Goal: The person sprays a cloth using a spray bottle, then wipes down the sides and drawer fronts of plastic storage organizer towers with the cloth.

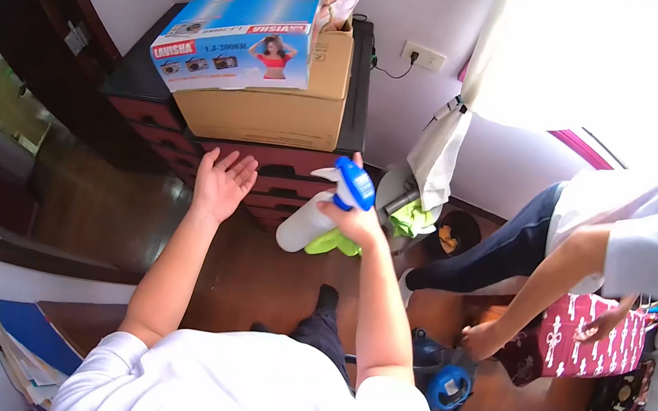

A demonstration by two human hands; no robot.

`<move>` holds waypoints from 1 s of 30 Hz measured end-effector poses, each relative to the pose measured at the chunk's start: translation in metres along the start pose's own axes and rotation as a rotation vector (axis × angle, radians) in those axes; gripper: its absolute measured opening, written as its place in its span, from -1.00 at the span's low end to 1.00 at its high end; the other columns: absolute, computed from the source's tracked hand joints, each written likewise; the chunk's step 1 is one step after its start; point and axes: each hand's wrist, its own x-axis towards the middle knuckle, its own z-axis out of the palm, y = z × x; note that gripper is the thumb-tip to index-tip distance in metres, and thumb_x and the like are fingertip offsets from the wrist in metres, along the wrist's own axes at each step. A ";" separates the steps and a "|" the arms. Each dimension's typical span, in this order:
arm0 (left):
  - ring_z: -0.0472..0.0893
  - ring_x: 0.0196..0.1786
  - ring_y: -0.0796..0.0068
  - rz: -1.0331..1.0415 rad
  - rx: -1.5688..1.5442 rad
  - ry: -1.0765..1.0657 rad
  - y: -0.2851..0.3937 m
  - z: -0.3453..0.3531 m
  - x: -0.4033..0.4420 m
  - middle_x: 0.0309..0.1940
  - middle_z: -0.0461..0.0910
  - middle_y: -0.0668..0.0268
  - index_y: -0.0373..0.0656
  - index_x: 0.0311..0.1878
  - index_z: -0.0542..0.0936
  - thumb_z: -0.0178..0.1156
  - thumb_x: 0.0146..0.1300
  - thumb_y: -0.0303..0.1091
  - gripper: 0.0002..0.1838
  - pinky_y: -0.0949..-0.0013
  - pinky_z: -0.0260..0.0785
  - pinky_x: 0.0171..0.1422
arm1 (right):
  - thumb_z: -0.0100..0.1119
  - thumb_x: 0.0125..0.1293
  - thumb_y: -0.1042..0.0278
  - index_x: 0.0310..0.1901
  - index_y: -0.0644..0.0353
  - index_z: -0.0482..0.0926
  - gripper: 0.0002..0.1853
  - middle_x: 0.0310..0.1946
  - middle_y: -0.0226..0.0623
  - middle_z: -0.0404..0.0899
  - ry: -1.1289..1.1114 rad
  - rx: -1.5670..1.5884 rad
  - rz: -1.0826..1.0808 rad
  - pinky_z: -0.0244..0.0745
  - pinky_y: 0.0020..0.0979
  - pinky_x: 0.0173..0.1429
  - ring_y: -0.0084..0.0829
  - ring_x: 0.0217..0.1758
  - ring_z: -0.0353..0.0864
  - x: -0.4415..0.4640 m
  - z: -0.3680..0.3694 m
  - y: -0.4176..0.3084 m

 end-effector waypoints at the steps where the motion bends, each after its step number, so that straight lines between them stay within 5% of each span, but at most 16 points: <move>1: 0.37 0.20 0.15 0.032 -0.007 -0.004 -0.003 0.004 0.003 0.13 0.32 0.02 -0.25 0.22 0.19 0.05 0.25 -0.03 -0.38 0.14 0.24 0.27 | 0.38 -0.04 0.45 0.42 0.03 -0.05 0.01 -0.17 -0.34 0.51 0.019 -0.047 0.083 0.42 -0.38 0.07 -0.45 -0.09 0.52 0.006 -0.017 -0.004; 4: 0.35 0.23 0.13 0.042 0.026 0.018 -0.027 0.011 0.015 0.18 0.28 -0.02 -0.28 0.20 0.19 0.03 0.25 -0.08 -0.41 0.16 0.21 0.31 | 0.32 0.02 0.33 0.10 0.19 0.49 -0.46 -0.24 -0.31 0.58 -0.126 -0.005 0.291 0.42 -0.36 0.03 -0.43 -0.12 0.54 0.027 -0.066 0.001; 5: 0.35 0.23 0.13 0.036 0.047 0.019 -0.035 0.015 0.024 0.20 0.27 -0.04 -0.29 0.20 0.19 0.03 0.25 -0.09 -0.42 0.17 0.20 0.32 | 0.29 0.02 0.24 -0.20 0.24 0.62 -0.68 -0.27 -0.30 0.60 -0.107 0.020 0.268 0.41 -0.36 0.00 -0.42 -0.14 0.55 0.033 -0.074 0.002; 9: 0.33 0.26 0.11 0.088 -0.004 0.060 -0.059 0.018 0.046 0.16 0.31 0.02 -0.26 0.10 0.27 0.02 0.24 -0.23 -0.57 0.15 0.19 0.32 | 0.27 -0.01 0.25 -0.16 0.28 0.61 -0.63 -0.25 -0.29 0.62 -0.244 0.028 0.304 0.37 -0.41 0.04 -0.43 -0.14 0.55 0.059 -0.085 0.013; 14: 0.32 0.26 0.27 0.523 0.077 0.621 -0.013 -0.002 0.054 0.18 0.34 0.20 -0.23 0.17 0.30 -0.10 0.33 -0.13 -0.54 0.15 0.10 0.36 | 0.35 -0.10 0.23 -0.18 0.24 0.57 -0.59 -0.25 -0.33 0.58 -0.295 -0.030 0.298 0.36 -0.41 0.04 -0.42 -0.13 0.52 0.078 -0.086 0.028; 17: 0.30 0.25 0.31 0.703 0.226 0.439 0.035 -0.066 0.094 0.24 0.30 0.24 -0.25 0.26 0.29 -0.09 0.36 -0.06 -0.46 0.25 0.08 0.34 | 0.40 -0.15 0.29 -0.17 0.20 0.48 -0.55 -0.27 -0.38 0.50 -0.297 0.006 0.299 0.36 -0.40 0.00 -0.45 -0.14 0.48 0.083 -0.080 0.038; 21: 0.30 0.24 0.33 0.679 0.378 0.301 0.061 -0.073 0.114 0.22 0.33 0.23 -0.28 0.26 0.30 -0.05 0.36 -0.02 -0.42 0.28 0.10 0.33 | 0.39 -0.13 0.36 0.29 0.18 0.16 -0.12 -0.12 -0.37 0.42 -0.273 0.041 0.284 0.33 -0.40 0.12 -0.48 -0.02 0.39 0.080 -0.065 0.025; 27: 0.36 0.20 0.32 0.680 0.407 0.261 0.061 -0.083 0.127 0.14 0.41 0.21 -0.31 0.20 0.36 0.03 0.32 -0.08 -0.46 0.26 0.16 0.29 | 0.37 -0.11 0.37 0.16 0.19 0.31 -0.28 -0.20 -0.36 0.49 -0.240 0.108 0.315 0.35 -0.39 0.09 -0.46 -0.07 0.45 0.073 -0.054 0.015; 30: 0.40 0.15 0.30 0.551 0.333 0.218 0.071 -0.097 0.137 0.12 0.42 0.17 -0.34 0.19 0.37 0.06 0.31 -0.10 -0.46 0.24 0.22 0.25 | 0.32 -0.11 0.28 -0.22 0.27 0.53 -0.62 -0.34 -0.35 0.55 -0.153 0.097 0.231 0.38 -0.42 -0.05 -0.48 -0.21 0.51 0.068 -0.048 0.010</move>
